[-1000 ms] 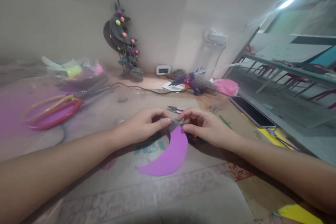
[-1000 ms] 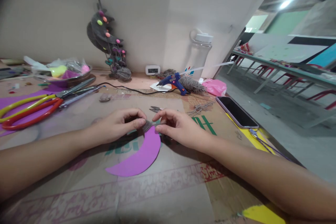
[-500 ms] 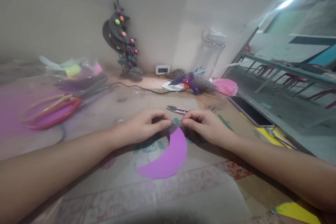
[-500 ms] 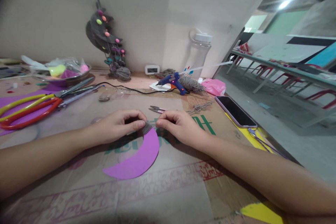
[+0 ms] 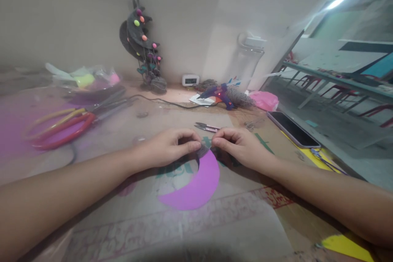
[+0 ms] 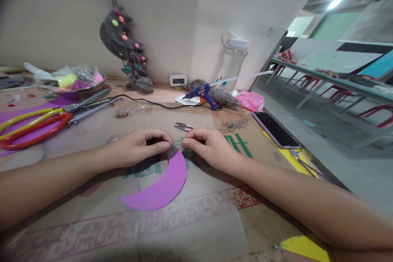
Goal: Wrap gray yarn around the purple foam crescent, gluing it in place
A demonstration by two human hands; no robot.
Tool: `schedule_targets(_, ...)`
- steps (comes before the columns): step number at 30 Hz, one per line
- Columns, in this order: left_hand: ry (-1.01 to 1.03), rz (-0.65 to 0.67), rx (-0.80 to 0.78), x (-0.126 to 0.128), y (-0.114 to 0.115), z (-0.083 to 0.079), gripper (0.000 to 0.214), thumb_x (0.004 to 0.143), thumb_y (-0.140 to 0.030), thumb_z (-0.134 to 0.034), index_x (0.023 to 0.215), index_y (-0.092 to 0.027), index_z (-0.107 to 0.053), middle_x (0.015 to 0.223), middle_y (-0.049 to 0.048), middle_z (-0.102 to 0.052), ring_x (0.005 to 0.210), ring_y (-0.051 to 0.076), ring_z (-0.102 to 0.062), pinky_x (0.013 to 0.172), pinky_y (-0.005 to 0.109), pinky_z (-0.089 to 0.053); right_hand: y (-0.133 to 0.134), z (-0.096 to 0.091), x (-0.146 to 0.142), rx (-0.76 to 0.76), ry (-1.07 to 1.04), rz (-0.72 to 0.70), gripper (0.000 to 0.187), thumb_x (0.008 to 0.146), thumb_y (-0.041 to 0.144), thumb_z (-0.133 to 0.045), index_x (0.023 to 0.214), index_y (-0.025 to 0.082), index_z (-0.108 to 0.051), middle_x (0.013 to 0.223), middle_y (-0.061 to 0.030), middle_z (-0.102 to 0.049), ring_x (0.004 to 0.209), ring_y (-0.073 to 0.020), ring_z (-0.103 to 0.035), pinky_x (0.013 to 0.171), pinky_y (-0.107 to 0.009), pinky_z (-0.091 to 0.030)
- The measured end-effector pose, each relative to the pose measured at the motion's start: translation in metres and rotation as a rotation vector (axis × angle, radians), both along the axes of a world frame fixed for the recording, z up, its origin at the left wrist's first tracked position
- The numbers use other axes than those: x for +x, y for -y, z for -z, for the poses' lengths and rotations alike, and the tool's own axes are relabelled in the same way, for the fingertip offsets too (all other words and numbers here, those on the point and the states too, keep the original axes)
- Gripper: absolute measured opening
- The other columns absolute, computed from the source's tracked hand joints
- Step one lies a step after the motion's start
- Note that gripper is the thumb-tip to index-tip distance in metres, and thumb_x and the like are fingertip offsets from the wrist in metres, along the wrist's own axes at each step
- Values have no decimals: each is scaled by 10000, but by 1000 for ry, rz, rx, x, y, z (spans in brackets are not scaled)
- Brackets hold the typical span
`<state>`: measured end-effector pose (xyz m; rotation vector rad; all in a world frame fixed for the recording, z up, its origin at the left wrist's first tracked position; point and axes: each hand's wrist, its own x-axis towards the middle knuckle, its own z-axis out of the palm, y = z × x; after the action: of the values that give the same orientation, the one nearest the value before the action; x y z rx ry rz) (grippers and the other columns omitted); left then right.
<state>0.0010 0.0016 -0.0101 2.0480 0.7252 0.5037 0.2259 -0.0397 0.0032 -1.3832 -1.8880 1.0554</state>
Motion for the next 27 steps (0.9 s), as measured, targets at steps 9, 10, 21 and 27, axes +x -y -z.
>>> schedule_targets(9, 8, 19, 3, 1, 2, -2, 289, 909, -448, -498, 890, -196, -639, 779, 18, -668, 707, 146, -585, 657, 245, -455, 2, -1, -2, 80, 33, -13, 254, 874, 396, -577, 763, 175, -634, 486, 57, -520, 432, -75, -459, 451, -212, -327)
schedule_targets(10, 11, 22, 4, 1, 2, -2, 283, 910, -442, -501, 891, -197, -640, 779, 17, -667, 709, 144, -584, 659, 242, -455, 2, -1, -2, 89, 38, -15, 254, 874, 396, -576, 762, 176, -637, 493, 56, -519, 443, -77, -461, 459, -213, -331)
schedule_targets(21, 27, 48, -12, 1, 1, -1, 267, 914, -431, -507, 887, -196, -631, 787, 12, -654, 719, 138, -570, 681, 247, -451, 0, -1, -4, 185, 104, -34, 255, 876, 384, -571, 744, 177, -641, 577, 33, -545, 541, -93, -491, 527, -216, -367)
schedule_targets(27, 18, -73, -29, 1, 0, 0, 313, 907, -468, -505, 880, -185, -635, 762, 16, -661, 687, 138, -561, 624, 242, -425, -5, 4, 0, 171, -102, 12, 231, 883, 375, -567, 1041, 207, -557, 827, 7, -589, 541, -81, -484, 491, -221, -378)
